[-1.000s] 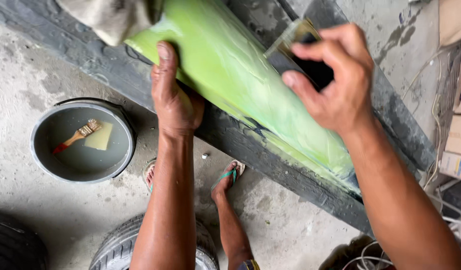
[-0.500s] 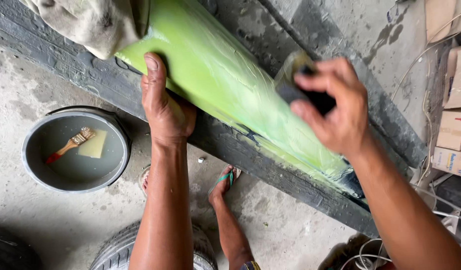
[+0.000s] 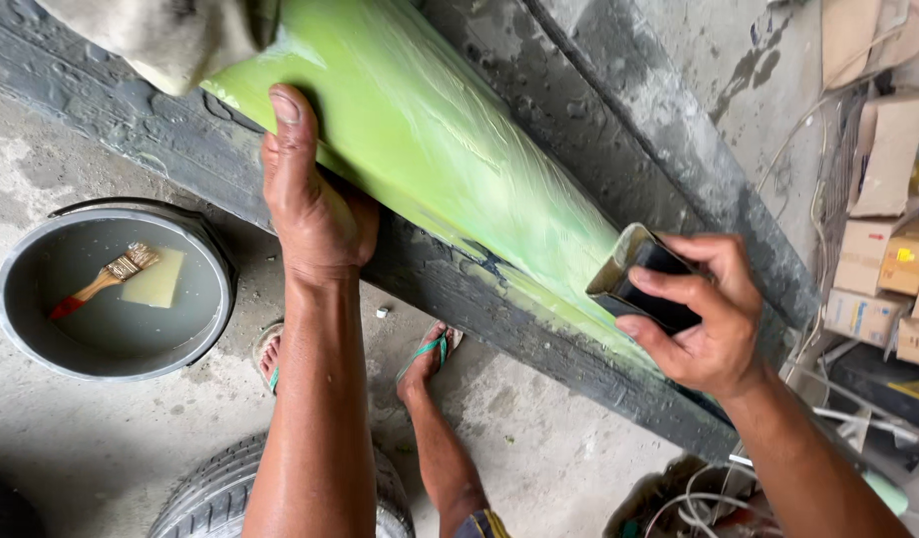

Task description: The person sands a long, lime-green car bumper with a sanding block, moving it back and forth along the surface. They periodically wipe the bumper with a cloth and dip the sanding block into a bucket of water to clean it.

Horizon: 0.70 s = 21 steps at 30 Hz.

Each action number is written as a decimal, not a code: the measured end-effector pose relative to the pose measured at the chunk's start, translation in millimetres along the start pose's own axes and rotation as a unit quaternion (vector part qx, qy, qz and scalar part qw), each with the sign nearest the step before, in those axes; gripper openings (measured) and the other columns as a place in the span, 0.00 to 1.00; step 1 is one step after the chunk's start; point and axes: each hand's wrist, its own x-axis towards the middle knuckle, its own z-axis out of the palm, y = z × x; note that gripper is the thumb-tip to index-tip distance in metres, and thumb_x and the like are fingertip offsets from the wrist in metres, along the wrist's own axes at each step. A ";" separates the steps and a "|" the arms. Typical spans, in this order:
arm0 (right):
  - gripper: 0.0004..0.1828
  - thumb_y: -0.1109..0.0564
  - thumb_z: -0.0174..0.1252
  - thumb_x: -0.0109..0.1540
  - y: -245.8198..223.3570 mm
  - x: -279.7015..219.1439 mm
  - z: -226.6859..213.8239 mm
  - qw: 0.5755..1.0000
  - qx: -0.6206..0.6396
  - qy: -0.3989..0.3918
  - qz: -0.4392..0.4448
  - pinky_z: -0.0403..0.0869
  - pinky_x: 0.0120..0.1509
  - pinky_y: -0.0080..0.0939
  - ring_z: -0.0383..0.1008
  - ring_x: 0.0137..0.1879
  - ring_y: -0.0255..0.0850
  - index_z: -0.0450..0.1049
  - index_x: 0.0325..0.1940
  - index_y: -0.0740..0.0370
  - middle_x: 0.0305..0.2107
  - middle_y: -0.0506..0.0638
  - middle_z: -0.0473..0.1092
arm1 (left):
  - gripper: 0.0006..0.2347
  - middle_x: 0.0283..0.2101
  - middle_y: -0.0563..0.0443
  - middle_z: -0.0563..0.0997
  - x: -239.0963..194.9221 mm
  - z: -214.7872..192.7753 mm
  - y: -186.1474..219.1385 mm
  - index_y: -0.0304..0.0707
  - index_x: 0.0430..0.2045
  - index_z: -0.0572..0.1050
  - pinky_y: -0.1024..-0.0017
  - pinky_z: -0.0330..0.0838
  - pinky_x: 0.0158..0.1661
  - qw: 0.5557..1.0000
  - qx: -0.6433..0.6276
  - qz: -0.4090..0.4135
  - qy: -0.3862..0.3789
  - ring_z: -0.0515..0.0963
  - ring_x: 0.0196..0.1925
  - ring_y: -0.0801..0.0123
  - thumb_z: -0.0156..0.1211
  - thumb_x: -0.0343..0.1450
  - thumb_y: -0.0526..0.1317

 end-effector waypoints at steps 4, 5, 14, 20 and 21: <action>0.23 0.44 0.58 0.60 3.7 57.0 6.7 0.999 0.050 -0.006 -0.002 0.74 0.47 0.48 0.71 0.49 0.53 0.73 0.47 0.66 0.45 0.63 0.65 | 0.17 0.51 0.45 0.79 -1.9 -2.6 3.1 0.32 0.48 0.75 0.63 0.72 0.59 0.999 -0.010 -0.002 -0.050 0.78 0.55 0.61 0.63 0.73 0.47; 0.25 0.46 0.54 0.63 5.7 77.9 7.8 0.995 0.095 -0.020 -0.008 0.74 0.51 0.51 0.72 0.50 0.56 0.71 0.45 0.75 0.43 0.64 0.65 | 0.19 0.54 0.45 0.78 -1.7 -3.7 -0.5 0.33 0.52 0.73 0.61 0.70 0.62 0.997 -0.013 0.003 -0.073 0.76 0.58 0.59 0.63 0.74 0.48; 0.23 0.43 0.60 0.56 11.5 10.3 -0.6 1.000 0.021 0.008 0.018 0.75 0.39 0.42 0.71 0.47 0.49 0.74 0.46 0.60 0.44 0.59 0.64 | 0.14 0.45 0.45 0.81 -4.0 7.2 3.2 0.31 0.38 0.77 0.65 0.74 0.53 1.000 -0.009 -0.025 -0.005 0.80 0.48 0.63 0.61 0.70 0.46; 0.24 0.42 0.54 0.61 5.6 70.0 12.6 0.992 0.115 -0.023 0.038 0.76 0.44 0.50 0.69 0.48 0.52 0.70 0.46 0.68 0.42 0.62 0.64 | 0.19 0.50 0.47 0.78 -5.1 0.0 4.3 0.34 0.46 0.75 0.64 0.71 0.58 0.999 0.024 -0.021 0.026 0.76 0.55 0.63 0.64 0.69 0.50; 0.24 0.42 0.54 0.61 3.7 45.8 6.8 0.992 0.115 -0.023 0.038 0.76 0.44 0.50 0.69 0.48 0.52 0.70 0.46 0.68 0.42 0.62 0.64 | 0.19 0.50 0.47 0.78 -3.3 1.7 0.5 0.34 0.46 0.75 0.64 0.71 0.58 0.999 0.023 -0.021 0.026 0.76 0.55 0.63 0.64 0.69 0.50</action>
